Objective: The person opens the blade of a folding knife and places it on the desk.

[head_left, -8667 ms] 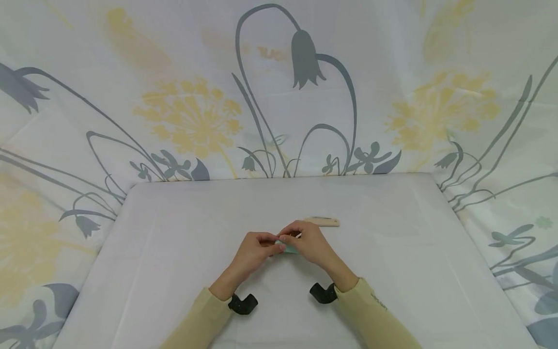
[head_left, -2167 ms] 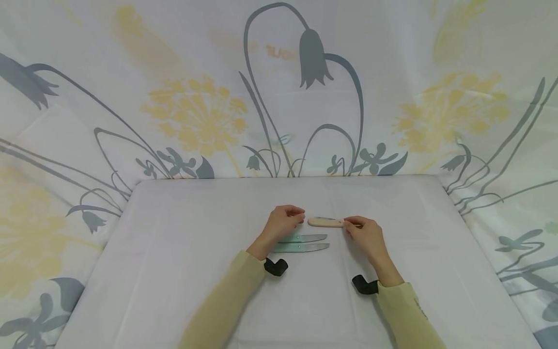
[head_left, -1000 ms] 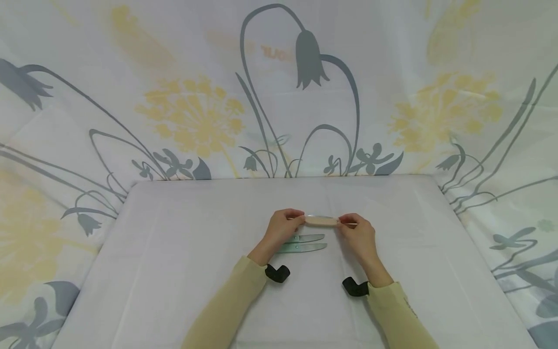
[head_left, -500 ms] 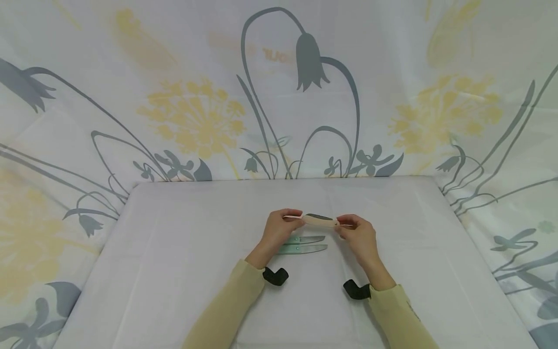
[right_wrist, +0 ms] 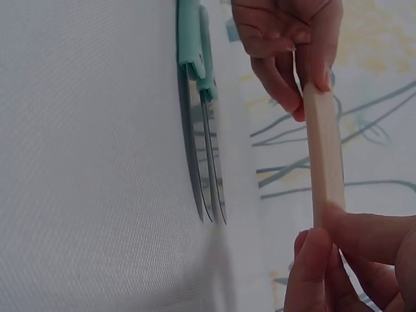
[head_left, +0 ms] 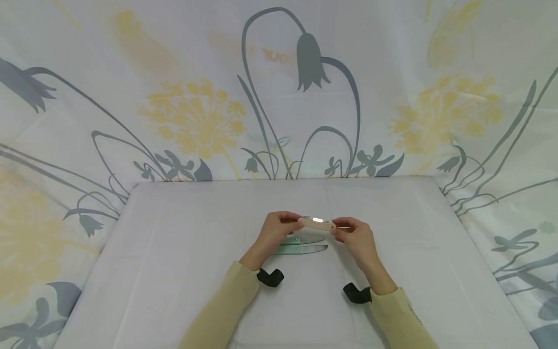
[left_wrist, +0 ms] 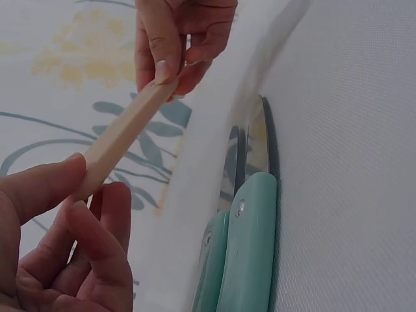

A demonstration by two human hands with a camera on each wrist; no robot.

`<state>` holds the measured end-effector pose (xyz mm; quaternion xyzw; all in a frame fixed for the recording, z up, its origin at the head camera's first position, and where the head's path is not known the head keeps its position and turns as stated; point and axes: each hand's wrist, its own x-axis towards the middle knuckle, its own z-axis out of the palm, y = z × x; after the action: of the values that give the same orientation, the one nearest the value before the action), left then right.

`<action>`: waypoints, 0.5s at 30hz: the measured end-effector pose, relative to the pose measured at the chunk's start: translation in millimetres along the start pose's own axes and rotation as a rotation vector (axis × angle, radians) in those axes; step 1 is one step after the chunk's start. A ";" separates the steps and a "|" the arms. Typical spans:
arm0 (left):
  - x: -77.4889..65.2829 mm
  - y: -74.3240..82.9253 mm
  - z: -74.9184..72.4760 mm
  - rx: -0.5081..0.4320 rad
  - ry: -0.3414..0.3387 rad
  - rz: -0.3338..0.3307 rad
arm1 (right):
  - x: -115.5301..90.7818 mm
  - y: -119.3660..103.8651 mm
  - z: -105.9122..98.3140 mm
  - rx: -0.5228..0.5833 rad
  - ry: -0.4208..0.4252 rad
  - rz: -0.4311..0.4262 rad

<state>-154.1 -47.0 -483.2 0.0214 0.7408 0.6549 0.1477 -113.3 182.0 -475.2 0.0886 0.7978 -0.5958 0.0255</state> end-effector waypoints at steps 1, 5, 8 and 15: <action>-0.7 -0.1 -0.6 -0.008 -0.009 0.001 | -0.5 -0.3 0.1 0.002 -0.008 -0.003; -4.4 -0.6 -3.0 -0.042 -0.035 0.008 | -2.2 -1.5 0.8 0.012 -0.037 -0.015; -8.7 -0.4 -5.2 -0.048 -0.039 0.011 | -3.2 -2.3 2.0 0.023 -0.057 -0.024; -18.4 -2.7 -11.6 -0.038 -0.040 -0.002 | -8.7 -7.1 7.2 0.021 -0.086 -0.034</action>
<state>-139.0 -62.7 -481.1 0.0310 0.7252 0.6682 0.1636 -106.4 172.2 -469.4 0.0495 0.7912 -0.6076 0.0488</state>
